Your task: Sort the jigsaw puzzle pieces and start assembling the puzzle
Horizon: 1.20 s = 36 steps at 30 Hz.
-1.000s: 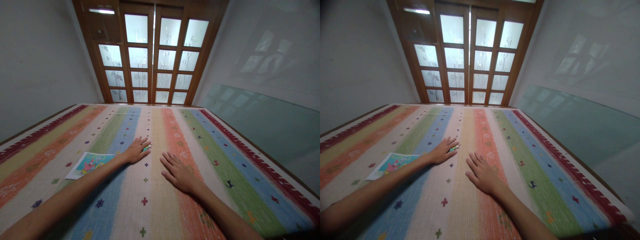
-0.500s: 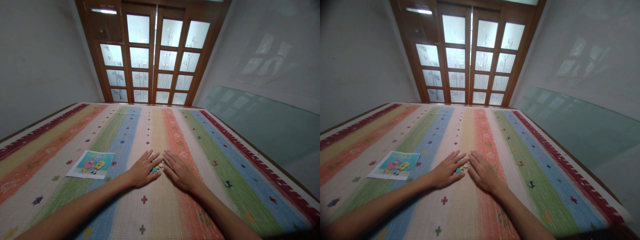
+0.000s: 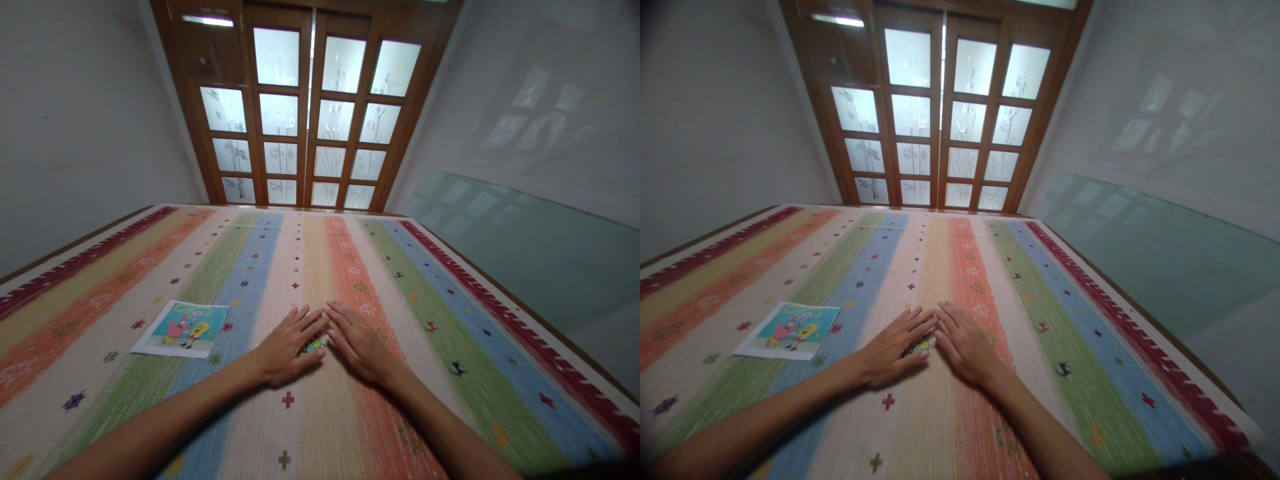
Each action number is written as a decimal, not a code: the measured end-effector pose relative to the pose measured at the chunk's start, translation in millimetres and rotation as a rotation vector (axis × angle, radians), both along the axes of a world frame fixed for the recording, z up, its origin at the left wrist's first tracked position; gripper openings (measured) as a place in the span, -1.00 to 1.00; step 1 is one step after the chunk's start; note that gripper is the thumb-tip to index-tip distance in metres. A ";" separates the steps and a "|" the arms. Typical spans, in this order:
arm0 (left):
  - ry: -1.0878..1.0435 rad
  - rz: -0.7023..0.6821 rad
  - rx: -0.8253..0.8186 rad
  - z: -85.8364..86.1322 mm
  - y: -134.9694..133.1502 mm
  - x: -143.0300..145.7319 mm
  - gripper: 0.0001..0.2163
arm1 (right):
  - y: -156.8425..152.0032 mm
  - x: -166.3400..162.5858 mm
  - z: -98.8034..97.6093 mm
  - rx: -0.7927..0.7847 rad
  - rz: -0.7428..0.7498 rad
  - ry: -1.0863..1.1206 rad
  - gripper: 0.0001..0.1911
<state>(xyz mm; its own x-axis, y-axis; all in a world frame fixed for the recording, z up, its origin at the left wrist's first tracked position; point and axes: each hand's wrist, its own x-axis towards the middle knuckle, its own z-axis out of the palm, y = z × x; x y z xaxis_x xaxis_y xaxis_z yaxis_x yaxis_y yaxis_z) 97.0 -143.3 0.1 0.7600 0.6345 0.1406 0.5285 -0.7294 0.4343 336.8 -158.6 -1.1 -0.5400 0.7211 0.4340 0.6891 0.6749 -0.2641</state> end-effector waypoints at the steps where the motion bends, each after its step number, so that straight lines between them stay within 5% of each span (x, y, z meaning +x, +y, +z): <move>1: -0.006 0.002 -0.012 0.5 -0.1 -0.1 -0.39 | 0.0 0.1 0.1 0.003 0.003 0.010 -0.51; 12: -0.170 0.125 -0.009 23.2 24.2 -28.7 -0.59 | 4.2 -0.4 -1.7 -0.060 -0.010 0.020 -0.54; 20: -0.182 0.073 0.218 17.2 9.4 -58.3 -0.75 | 5.1 -4.6 -3.5 -0.096 0.048 0.061 -0.64; 36: -0.073 0.024 0.224 14.9 4.5 -61.5 -0.82 | 14.6 -24.2 20.8 -0.258 0.158 -0.079 -0.43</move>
<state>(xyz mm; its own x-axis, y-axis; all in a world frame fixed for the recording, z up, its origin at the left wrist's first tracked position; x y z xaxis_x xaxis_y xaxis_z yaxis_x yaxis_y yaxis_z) 35.5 -138.8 15.0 0.7277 0.5990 0.3341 0.5201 -0.7995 0.3005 312.6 -143.9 19.7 -0.6790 0.7066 0.1993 0.6063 0.6927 -0.3906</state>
